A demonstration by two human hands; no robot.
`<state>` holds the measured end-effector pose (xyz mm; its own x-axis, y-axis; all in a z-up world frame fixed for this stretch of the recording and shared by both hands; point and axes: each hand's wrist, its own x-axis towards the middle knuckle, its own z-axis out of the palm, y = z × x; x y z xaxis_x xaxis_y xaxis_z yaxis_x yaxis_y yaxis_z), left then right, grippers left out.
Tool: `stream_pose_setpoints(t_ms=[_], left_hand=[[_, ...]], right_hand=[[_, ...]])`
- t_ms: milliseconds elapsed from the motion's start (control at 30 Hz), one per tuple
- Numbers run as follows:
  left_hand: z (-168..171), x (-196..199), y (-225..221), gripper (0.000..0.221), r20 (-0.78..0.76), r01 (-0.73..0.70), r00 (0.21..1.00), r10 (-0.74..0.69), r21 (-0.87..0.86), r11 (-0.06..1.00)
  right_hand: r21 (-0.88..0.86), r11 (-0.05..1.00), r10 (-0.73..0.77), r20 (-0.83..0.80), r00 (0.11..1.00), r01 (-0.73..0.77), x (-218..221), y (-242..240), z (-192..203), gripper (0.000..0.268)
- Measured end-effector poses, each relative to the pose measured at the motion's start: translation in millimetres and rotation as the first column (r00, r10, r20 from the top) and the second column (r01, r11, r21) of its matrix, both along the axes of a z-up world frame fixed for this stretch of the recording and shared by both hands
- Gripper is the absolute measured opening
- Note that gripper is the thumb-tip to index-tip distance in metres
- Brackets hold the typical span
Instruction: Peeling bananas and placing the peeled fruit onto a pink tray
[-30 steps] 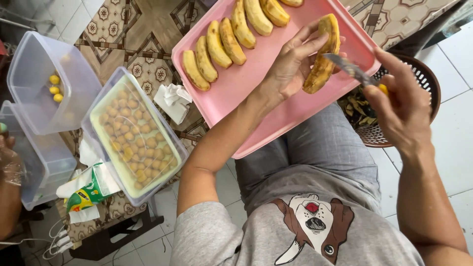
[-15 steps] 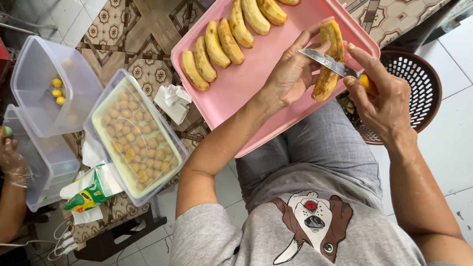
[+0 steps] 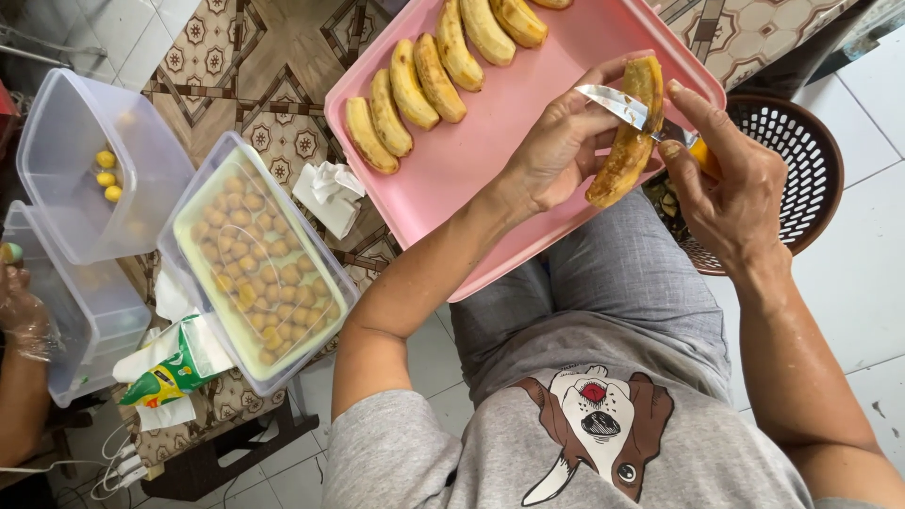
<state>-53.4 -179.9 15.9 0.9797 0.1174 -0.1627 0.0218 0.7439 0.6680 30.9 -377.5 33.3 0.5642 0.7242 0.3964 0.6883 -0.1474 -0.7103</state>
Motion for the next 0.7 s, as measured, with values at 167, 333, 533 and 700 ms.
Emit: stream_pose_setpoints(t_ms=[167, 333, 533, 700], left_hand=[[14.0, -4.8, -4.2, 0.047, -0.038, 0.041, 0.999, -0.039, 0.060, 0.997], [29.5, -5.4, -2.2, 0.046, -0.082, 0.115, 0.991, -0.105, 0.128, 0.985], [16.4, -3.0, -2.9, 0.047, -0.102, 0.209, 0.975, -0.197, 0.121, 0.970], [26.3, 1.3, -1.3, 0.053, -0.199, 0.314, 0.941, -0.274, 0.209, 0.926]], right_hand=[[0.011, 1.000, 0.001, 0.016, 1.000, -0.001, 1.7, -1.7, -7.5, 0.046], [0.021, 1.000, 0.007, 0.019, 1.000, -0.007, 5.4, 1.5, -9.7, 0.046], [0.027, 1.000, -0.014, -0.045, 0.999, 0.015, -1.4, -0.8, 0.7, 0.044], [0.107, 0.994, 0.030, -0.259, 0.965, -0.002, 4.9, -3.4, -5.4, 0.039]])
